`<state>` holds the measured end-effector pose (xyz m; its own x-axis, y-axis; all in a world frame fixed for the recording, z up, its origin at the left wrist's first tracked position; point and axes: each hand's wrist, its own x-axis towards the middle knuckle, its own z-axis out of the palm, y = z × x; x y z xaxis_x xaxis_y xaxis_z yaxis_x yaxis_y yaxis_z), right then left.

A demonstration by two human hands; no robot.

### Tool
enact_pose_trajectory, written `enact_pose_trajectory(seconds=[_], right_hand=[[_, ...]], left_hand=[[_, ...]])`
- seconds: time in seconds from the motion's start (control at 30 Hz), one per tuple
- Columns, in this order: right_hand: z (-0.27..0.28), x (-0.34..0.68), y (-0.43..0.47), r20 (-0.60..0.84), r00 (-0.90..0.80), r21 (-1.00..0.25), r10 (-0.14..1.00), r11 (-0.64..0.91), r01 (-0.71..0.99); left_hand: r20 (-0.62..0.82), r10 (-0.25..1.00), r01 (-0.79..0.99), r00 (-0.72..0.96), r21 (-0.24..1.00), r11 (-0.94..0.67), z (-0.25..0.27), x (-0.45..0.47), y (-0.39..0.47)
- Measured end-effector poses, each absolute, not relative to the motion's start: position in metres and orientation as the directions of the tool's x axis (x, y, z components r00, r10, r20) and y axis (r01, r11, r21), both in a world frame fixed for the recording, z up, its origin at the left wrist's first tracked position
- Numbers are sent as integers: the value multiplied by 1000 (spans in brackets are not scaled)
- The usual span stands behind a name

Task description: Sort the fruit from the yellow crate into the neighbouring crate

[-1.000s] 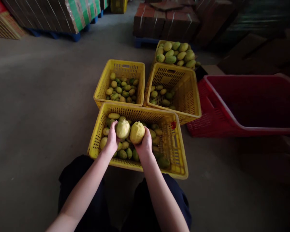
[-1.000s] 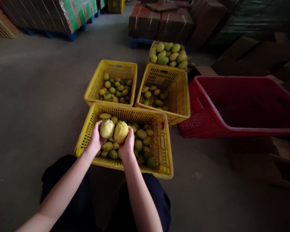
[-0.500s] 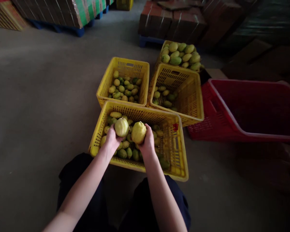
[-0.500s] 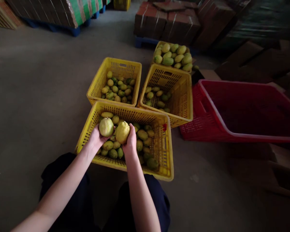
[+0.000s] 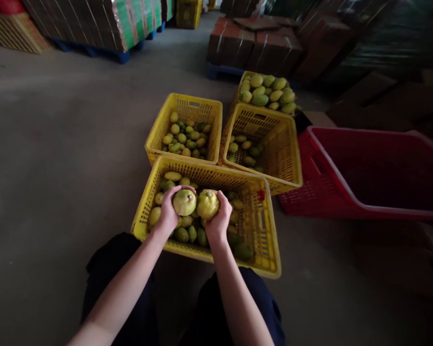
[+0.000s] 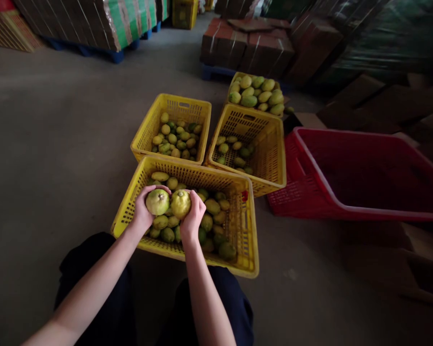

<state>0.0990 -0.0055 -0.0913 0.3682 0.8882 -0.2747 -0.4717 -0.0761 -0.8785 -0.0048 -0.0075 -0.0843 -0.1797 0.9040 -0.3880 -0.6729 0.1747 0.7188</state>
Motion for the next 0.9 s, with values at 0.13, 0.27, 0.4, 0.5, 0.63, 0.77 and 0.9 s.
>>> enact_pose_trajectory(seconds=[0.13,0.27,0.4,0.5,0.63,0.77,0.9], right_hand=[[-89,104,-11,-92,308,-921,947,36,-387],[-90,105,-10,-132,285,-902,950,4,-432],[-91,100,-6,-382,223,-763,897,-170,-623],[-91,98,-6,-433,166,-703,886,-217,-677],[-95,99,-8,-446,107,-728,889,-290,-621],[-98,101,-5,-621,-1,-631,784,-501,-592],[-91,107,2,-701,-168,-503,693,-648,-572]], left_hand=[[-303,932,-609,-200,783,124,-85,-6,-12],[-325,929,-659,-177,740,134,-86,-6,-11],[-470,866,-790,-173,591,163,-85,-3,-6],[-586,778,-866,-227,487,115,-81,-3,-4],[-590,790,-885,-168,443,142,-81,-4,-3],[-629,771,-854,-100,451,258,-94,-4,0],[-688,719,-806,-100,480,347,-100,-4,2]])
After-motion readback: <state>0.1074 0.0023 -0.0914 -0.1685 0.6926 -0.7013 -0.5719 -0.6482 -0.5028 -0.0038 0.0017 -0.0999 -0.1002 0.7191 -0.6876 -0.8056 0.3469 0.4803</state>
